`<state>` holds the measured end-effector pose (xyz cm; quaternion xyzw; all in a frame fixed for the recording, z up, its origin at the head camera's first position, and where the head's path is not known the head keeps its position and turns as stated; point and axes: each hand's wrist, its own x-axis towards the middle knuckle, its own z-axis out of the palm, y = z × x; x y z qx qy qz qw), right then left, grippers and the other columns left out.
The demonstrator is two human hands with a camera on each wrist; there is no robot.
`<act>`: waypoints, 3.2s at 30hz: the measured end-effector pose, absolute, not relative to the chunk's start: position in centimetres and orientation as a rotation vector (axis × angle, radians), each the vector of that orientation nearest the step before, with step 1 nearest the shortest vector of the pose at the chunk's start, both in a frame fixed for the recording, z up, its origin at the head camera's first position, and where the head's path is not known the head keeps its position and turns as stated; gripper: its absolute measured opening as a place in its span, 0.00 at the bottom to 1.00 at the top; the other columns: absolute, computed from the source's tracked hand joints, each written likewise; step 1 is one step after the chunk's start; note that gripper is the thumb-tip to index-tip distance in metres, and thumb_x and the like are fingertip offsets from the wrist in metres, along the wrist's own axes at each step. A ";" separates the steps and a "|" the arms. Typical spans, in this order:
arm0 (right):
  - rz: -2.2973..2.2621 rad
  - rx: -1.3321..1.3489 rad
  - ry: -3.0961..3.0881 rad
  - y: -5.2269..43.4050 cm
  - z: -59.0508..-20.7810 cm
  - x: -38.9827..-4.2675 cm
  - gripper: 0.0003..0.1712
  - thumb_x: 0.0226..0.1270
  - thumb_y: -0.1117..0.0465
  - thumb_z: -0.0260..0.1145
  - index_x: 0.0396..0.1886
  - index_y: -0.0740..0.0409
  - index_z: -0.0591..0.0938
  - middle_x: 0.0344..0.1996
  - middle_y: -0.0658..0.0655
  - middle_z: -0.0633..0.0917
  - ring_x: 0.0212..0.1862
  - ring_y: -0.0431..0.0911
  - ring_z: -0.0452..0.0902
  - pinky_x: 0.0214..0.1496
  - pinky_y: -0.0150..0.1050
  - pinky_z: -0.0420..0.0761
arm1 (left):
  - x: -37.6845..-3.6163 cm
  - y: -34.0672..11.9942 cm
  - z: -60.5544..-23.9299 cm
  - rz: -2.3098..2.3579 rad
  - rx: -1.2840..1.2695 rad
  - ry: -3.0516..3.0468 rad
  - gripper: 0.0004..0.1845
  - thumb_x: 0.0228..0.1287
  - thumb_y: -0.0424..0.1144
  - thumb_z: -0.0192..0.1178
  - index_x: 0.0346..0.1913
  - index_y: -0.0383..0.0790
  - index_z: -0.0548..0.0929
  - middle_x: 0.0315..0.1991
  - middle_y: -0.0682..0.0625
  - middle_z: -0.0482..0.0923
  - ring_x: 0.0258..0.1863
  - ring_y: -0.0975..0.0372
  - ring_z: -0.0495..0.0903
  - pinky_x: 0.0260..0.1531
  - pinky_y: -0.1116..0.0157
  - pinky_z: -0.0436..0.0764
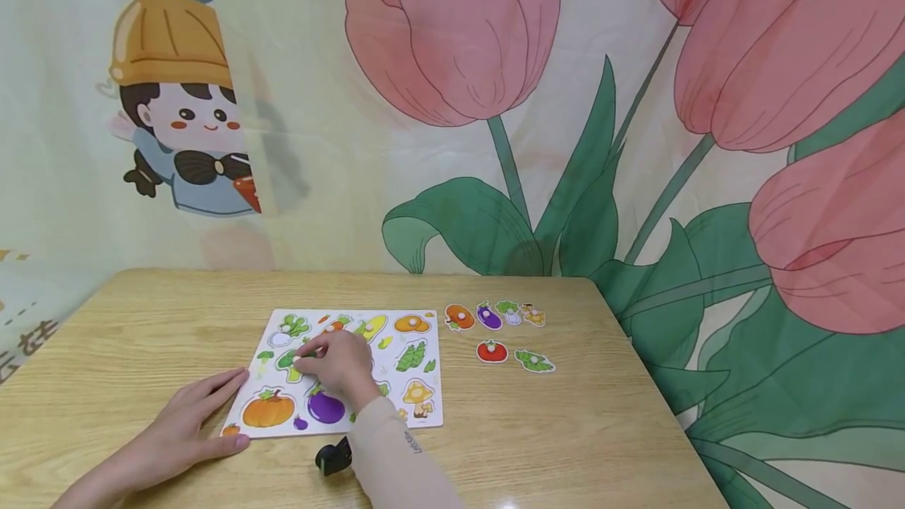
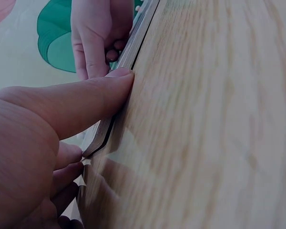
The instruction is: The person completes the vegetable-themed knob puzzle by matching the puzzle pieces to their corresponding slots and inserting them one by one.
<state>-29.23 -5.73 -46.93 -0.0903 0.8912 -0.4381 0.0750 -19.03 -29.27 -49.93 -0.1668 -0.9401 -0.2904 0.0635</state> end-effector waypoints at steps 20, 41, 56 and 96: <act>-1.316 -0.132 2.696 -6.4 -46.8 -28.9 0.06 0.61 0.49 0.83 0.30 0.30 0.93 0.28 0.44 0.76 0.37 0.41 0.67 0.42 0.40 0.64 | -19.1 -29.2 -50.0 -0.860 -0.513 -2.824 0.52 0.58 0.57 0.78 0.78 0.29 0.69 0.76 0.35 0.66 0.70 0.36 0.62 0.60 0.34 0.66; -1.286 -0.152 2.735 -6.6 -47.0 -29.0 0.05 0.61 0.49 0.83 0.30 0.31 0.93 0.25 0.44 0.76 0.35 0.41 0.67 0.39 0.40 0.63 | -18.9 -29.1 -49.8 -0.827 -0.505 -2.844 0.52 0.58 0.57 0.78 0.77 0.29 0.70 0.75 0.34 0.67 0.69 0.36 0.63 0.59 0.33 0.67; -1.325 -0.162 2.682 -6.3 -46.9 -28.9 0.05 0.62 0.52 0.83 0.31 0.33 0.93 0.26 0.45 0.76 0.34 0.41 0.68 0.37 0.38 0.64 | -18.9 -29.1 -49.9 -0.837 -0.505 -2.845 0.52 0.58 0.56 0.78 0.78 0.29 0.69 0.75 0.34 0.66 0.69 0.37 0.62 0.60 0.34 0.66; -1.540 -0.511 2.435 3.7 -43.1 -32.5 0.20 0.79 0.46 0.67 0.64 0.45 0.87 0.47 0.48 0.85 0.51 0.49 0.77 0.49 0.44 0.80 | -18.7 -29.3 -49.8 -0.847 -0.500 -2.822 0.53 0.58 0.58 0.78 0.78 0.30 0.69 0.75 0.36 0.67 0.70 0.37 0.62 0.61 0.36 0.66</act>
